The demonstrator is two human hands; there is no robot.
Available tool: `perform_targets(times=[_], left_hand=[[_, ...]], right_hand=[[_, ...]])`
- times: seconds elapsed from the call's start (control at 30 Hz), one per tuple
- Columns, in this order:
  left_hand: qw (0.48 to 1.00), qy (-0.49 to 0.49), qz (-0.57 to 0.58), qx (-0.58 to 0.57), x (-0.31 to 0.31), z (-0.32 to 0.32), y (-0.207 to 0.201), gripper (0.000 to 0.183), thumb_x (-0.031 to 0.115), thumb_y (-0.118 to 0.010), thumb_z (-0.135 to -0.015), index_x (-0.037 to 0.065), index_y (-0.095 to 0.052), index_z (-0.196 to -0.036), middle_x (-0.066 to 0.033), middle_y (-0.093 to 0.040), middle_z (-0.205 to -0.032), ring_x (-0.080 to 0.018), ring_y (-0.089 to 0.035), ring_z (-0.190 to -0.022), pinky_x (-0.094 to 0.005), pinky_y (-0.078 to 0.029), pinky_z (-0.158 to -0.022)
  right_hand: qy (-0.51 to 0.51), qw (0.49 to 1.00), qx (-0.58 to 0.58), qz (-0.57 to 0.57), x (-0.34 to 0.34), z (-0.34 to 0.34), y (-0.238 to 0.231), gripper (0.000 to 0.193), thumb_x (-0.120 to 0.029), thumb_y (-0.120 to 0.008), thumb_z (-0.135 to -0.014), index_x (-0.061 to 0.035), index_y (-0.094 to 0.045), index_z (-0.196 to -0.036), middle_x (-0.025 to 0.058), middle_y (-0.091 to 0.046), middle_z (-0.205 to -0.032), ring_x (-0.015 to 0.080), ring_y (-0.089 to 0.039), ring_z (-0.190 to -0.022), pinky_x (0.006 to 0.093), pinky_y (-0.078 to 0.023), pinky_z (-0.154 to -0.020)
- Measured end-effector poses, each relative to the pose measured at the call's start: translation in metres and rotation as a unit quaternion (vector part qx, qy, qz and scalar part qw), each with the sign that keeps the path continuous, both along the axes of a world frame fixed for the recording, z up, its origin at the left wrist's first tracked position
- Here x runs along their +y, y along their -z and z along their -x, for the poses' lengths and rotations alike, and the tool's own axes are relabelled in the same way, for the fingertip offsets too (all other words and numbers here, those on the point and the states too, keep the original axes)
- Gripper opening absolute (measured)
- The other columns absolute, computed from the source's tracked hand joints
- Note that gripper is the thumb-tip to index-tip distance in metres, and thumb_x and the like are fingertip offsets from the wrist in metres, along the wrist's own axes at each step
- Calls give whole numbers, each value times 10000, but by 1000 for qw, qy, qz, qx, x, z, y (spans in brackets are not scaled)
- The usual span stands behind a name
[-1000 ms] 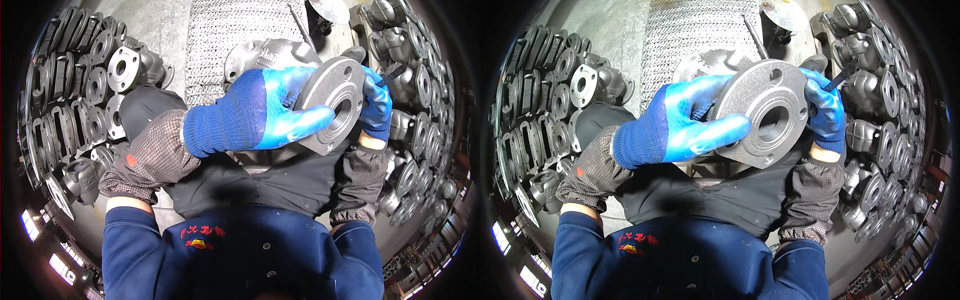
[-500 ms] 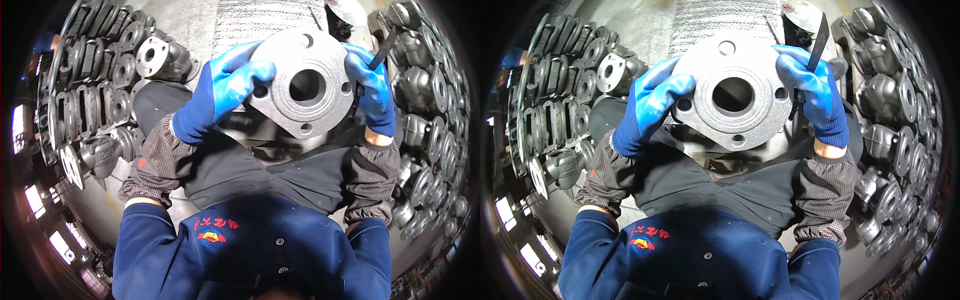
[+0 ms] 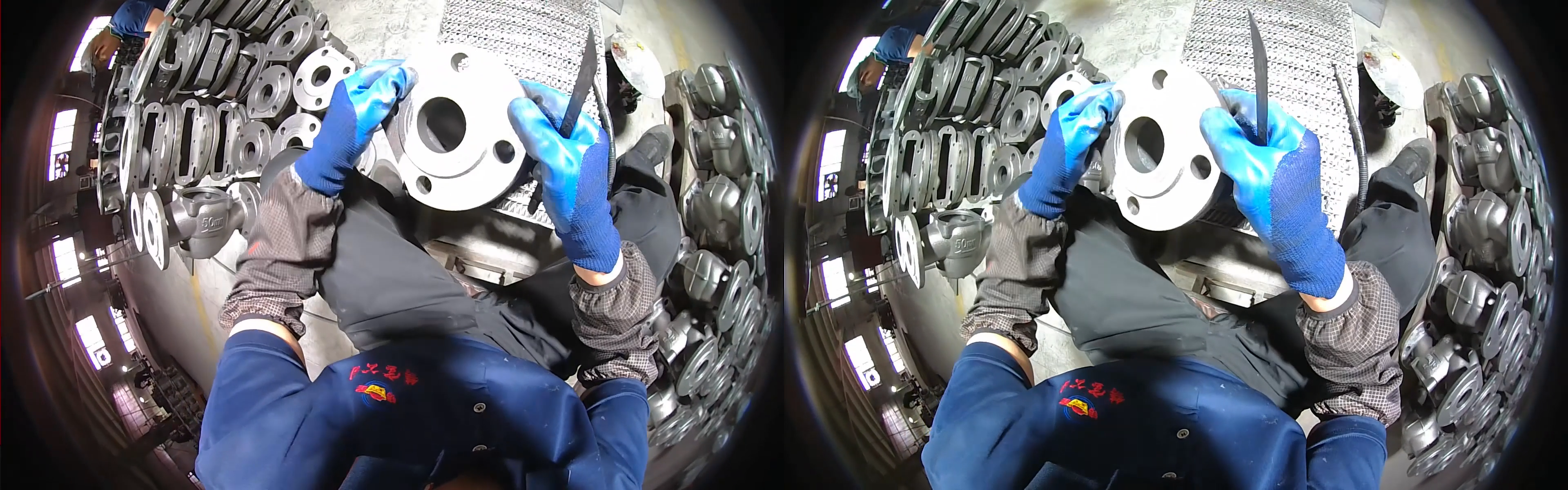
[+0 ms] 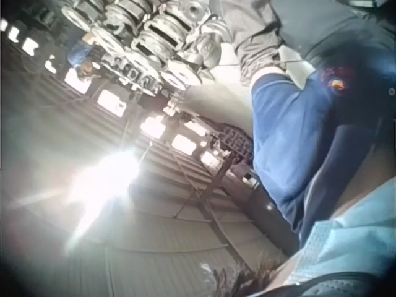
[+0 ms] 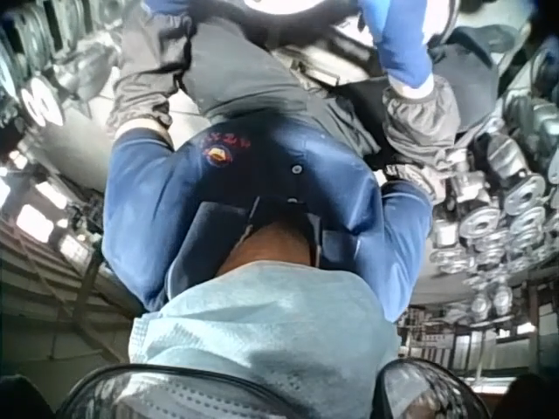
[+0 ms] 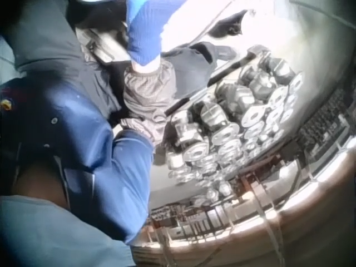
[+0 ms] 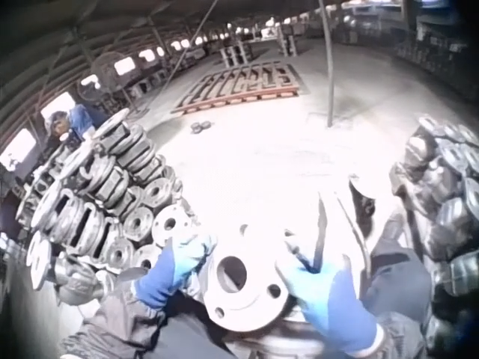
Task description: The person holds a metal valve casting and uses a metal file to scrape and smooth the internal and external surfaces. They rotate the part to reach different areas, including the interior through the opening and the edges of the flange, before placing it back down.
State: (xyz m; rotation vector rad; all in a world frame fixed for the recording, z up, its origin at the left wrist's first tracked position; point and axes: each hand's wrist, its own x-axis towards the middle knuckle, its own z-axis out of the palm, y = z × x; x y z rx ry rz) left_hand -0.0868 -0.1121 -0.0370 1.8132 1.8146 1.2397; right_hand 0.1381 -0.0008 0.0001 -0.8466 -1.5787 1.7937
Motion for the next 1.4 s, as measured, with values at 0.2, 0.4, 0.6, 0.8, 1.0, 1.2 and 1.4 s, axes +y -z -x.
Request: perform_targets(times=[0.2,0.4,0.6,0.8,1.0,1.2,1.4], left_hand=[[992,-90,-6,89,-2,-86,-58,507,216,-693,-770,-13,-562,-1203,-128,-641,-932,-200,-632,-835,-335,-510,-799],[961,-124,43,245,2,-79,-31,842,123,-684,-575,-5,-393,-1354,-215,-618,-1031,-419,-584,-950,-461,-436,-921],[971,-107,25,214,7,-50,-37,745,68,-648,-643,-47,-394,-1334,-216,-618,-1053,-352,-619,-919,-390,-452,-927],[989,-115,90,-20,2,-30,-27,762,-45,-592,-743,-41,-256,-1427,-181,-393,-1402,-216,-405,-1276,-309,-311,-1056],[968,-233,94,-23,-22,10,1,723,-42,-555,-711,-10,-341,-1400,-130,-546,-1193,-137,-566,-821,-253,-478,-709],[913,-301,102,-255,-23,10,0,670,-51,-532,-735,-1,-367,-1382,-48,-573,-926,-49,-505,-645,-193,-447,-559],[924,-311,143,-170,-24,16,-12,619,-7,-564,-714,-47,-453,-1321,-102,-547,-1200,-149,-539,-993,-243,-428,-855]], right_hand=[[4,986,20,-165,10,1,12,302,-178,-627,-877,51,-629,-1074,9,-595,-724,34,-494,-656,204,-419,-583],[-143,988,-46,-18,36,-4,-16,301,-116,-481,-876,-75,-589,-1155,28,-694,-809,51,-570,-559,174,-341,-460],[136,982,-114,69,105,-46,68,425,-350,-398,-942,1,-591,-1083,114,-678,-832,125,-608,-616,216,-418,-537],[40,988,-140,59,70,-40,166,391,-324,-456,-958,18,-593,-1088,70,-639,-872,113,-563,-701,254,-450,-648],[-16,977,-167,128,69,-9,165,476,-391,-408,-990,17,-537,-1199,70,-619,-1025,126,-547,-916,276,-438,-844],[-5,980,-133,145,72,18,164,477,-381,-400,-996,33,-522,-1200,78,-597,-1074,112,-539,-941,268,-439,-863],[-60,971,-137,186,58,13,146,459,-370,-358,-1006,32,-542,-1129,66,-596,-914,124,-539,-801,269,-464,-717]])
